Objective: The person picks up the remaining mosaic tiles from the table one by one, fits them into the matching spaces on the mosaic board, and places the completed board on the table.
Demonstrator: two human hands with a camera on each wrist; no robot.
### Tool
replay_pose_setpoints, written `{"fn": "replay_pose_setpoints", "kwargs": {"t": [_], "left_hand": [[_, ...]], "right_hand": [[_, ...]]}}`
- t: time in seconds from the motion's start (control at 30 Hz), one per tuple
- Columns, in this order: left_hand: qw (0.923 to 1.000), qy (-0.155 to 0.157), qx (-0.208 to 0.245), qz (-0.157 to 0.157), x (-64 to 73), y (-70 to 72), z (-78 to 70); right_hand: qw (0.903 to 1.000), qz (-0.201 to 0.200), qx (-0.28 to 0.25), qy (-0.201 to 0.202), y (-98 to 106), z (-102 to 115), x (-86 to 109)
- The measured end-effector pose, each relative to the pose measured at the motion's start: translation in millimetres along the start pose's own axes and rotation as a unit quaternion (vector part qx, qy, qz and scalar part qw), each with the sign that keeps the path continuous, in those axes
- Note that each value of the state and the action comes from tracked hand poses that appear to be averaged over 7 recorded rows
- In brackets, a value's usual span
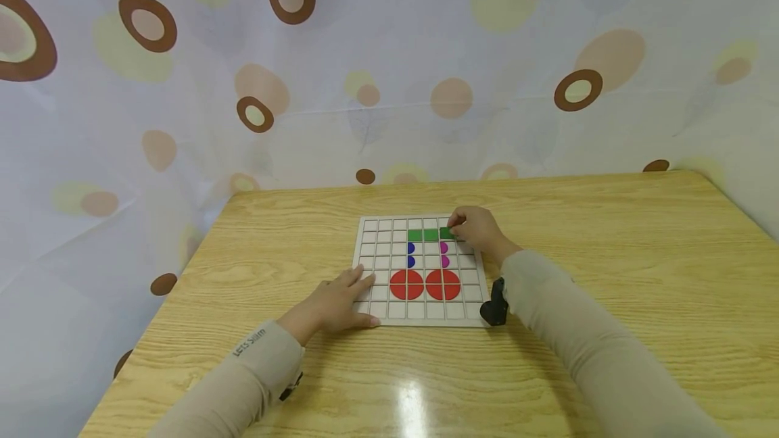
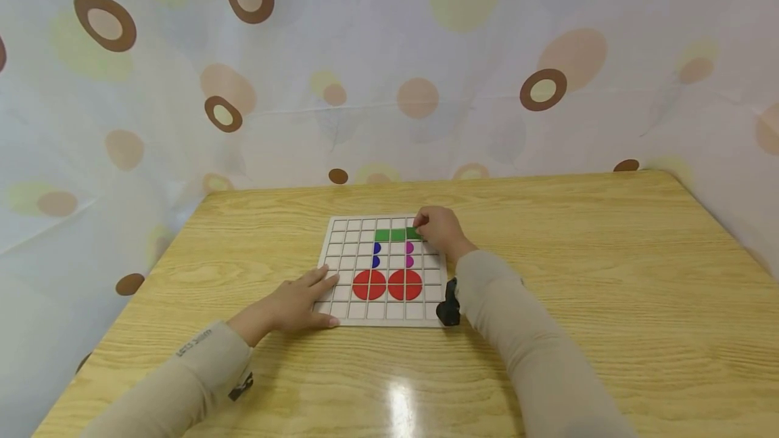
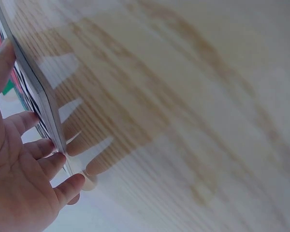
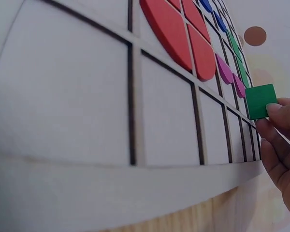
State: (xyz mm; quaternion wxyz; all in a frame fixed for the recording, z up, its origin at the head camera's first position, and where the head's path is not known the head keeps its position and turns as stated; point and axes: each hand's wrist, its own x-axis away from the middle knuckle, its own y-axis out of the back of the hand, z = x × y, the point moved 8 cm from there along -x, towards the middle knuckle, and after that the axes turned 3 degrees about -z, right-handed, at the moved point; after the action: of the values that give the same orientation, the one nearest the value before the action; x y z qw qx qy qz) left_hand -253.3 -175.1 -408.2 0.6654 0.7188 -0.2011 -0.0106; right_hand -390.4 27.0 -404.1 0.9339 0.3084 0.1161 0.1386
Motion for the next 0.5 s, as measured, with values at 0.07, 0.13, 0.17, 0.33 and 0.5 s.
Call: {"fn": "replay_pose_setpoints", "kwargs": {"t": [0.07,0.13,0.17,0.33,0.5], "left_hand": [[1.0000,0.000,0.000,0.000,0.1,-0.1,0.2],[1.0000,0.000,0.000,0.000,0.0,-0.1,0.3],[1.0000,0.001,0.000,0.000,0.0,-0.1,0.4],[1.0000,0.001,-0.002,0.002,0.1,-0.2,0.7],[1.0000,0.002,0.000,0.002,-0.1,-0.3,1.1]], "right_hand": [[1.0000,0.002,0.001,0.000,-0.2,0.3,-0.2],[1.0000,0.004,0.000,-0.002,-0.4,0.1,-0.7],[1.0000,0.006,0.000,-0.001,-0.5,0.7,-0.8],[0.9998,0.018,0.000,-0.005,-1.6,1.9,-1.8],[0.9994,0.022,0.019,-0.017,-3.0,1.0,-4.6]]}}
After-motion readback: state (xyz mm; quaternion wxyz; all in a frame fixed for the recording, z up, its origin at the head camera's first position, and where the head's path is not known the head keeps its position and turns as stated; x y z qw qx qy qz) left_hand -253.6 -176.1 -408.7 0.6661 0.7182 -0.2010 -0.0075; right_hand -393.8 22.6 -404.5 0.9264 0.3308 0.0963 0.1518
